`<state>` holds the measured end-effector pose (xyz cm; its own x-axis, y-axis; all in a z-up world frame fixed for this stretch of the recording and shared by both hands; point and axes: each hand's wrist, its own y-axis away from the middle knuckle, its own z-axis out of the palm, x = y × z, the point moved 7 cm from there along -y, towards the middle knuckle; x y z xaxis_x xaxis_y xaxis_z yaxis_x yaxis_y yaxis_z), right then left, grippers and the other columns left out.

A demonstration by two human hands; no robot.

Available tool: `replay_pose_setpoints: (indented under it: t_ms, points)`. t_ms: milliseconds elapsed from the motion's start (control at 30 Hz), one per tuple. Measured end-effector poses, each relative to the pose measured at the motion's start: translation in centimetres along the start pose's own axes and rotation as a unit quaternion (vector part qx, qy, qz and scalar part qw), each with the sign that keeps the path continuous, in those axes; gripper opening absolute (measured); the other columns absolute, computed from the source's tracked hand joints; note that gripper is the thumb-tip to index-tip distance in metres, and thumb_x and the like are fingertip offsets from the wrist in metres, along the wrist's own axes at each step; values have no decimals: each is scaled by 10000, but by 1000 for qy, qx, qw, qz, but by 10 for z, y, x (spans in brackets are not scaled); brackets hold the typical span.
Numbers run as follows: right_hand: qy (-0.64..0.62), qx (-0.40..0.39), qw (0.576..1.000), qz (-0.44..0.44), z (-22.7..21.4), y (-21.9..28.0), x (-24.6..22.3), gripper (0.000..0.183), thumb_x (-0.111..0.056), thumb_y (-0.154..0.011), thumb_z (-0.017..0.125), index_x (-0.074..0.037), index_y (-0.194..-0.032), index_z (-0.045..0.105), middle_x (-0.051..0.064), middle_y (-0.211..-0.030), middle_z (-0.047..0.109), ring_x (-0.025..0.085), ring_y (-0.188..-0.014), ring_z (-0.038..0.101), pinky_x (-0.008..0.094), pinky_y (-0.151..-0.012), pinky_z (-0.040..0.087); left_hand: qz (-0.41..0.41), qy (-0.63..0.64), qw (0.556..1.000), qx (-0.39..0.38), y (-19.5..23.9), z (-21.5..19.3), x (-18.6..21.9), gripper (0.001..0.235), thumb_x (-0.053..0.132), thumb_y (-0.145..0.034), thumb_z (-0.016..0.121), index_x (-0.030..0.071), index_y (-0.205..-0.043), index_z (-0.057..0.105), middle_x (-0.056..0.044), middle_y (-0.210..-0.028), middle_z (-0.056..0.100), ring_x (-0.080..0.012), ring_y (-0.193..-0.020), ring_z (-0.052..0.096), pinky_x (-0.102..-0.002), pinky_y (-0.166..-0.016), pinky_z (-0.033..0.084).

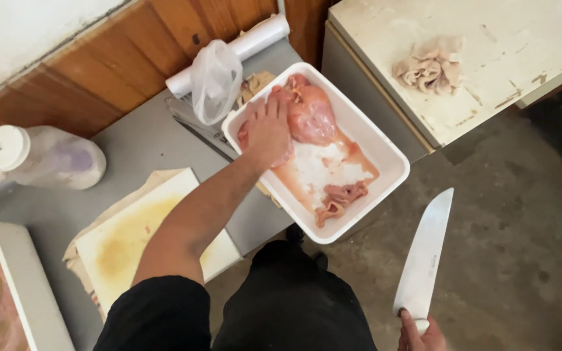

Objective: Slicing raw chicken breasts into thin strips on a cutting board and placing them into a container with marinade.

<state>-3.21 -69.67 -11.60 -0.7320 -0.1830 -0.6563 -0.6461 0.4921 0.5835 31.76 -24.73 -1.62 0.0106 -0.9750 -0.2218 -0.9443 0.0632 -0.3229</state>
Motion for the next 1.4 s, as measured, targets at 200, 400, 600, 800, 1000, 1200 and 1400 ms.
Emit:
replay_pose_setpoints:
  t_ms: [200, 400, 600, 800, 1000, 1200, 1400]
  points:
    - [-45, 32, 998, -8, 15, -11, -26, 294, -229, -919, 756, 52, -872, 686, 180, -526, 542, 276, -387, 486, 389, -391, 396, 23, 189, 956, -225, -78, 83, 39, 796, 126, -827, 666, -31, -1536, 341, -252, -1596, 364, -392, -1487, 346, -531, -1167, 326]
    - [97, 21, 994, 38, 24, 9, -63, 429, -332, -925, 723, 44, -730, 659, 202, -455, 591, 352, -417, 603, 413, -526, 464, -13, 95, 956, -278, -102, 106, 50, 579, 312, -877, 576, 99, -1413, 523, -184, -1374, 466, -405, -1226, 457, -546, -1045, 379]
    - [118, -14, 992, 33, 48, 11, -86, 444, -394, -916, 668, 19, -753, 683, 164, -504, 673, 294, -578, 677, 389, -713, 484, -9, 114, 975, -193, -84, 78, 54, 417, 174, -935, 458, 80, -1294, 649, -210, -1313, 487, -424, -1142, 447, -563, -1002, 389]
    - [-12, -28, 998, -54, 53, 6, -91, 288, -239, -964, 654, 37, -887, 676, 144, -461, 578, 224, -462, 546, 355, -591, 461, 204, 129, 967, 76, -31, 25, 62, 435, 137, -899, 628, 167, -1332, 622, -114, -994, 614, -373, -805, 590, -488, -629, 504]
    - [1, 18, 999, -48, 37, 7, -85, 299, -230, -991, 671, 30, -843, 689, 131, -500, 566, 235, -436, 543, 364, -547, 439, 312, 300, 881, 188, 15, -81, 12, 45, 39, -915, 628, 38, -891, 590, -143, -963, 596, -297, -726, 454, -395, -641, 405]
    - [-20, 20, 997, -69, 29, 13, -87, 363, -241, -1026, 640, 69, -836, 644, 151, -475, 519, 240, -446, 516, 361, -544, 430, 132, 318, 918, 198, 87, -122, -66, 180, 178, -938, 655, 45, -1058, 630, -135, -1137, 680, -335, -965, 654, -423, -886, 549]
    - [-44, -15, 994, -102, 38, 11, -85, 343, -231, -1026, 647, 42, -826, 595, 136, -498, 466, 231, -431, 462, 357, -485, 378, 7, 224, 970, 93, 150, -138, -138, 644, 112, -713, 704, 125, -1348, 599, -2, -1004, 685, -297, -843, 590, -409, -697, 521]
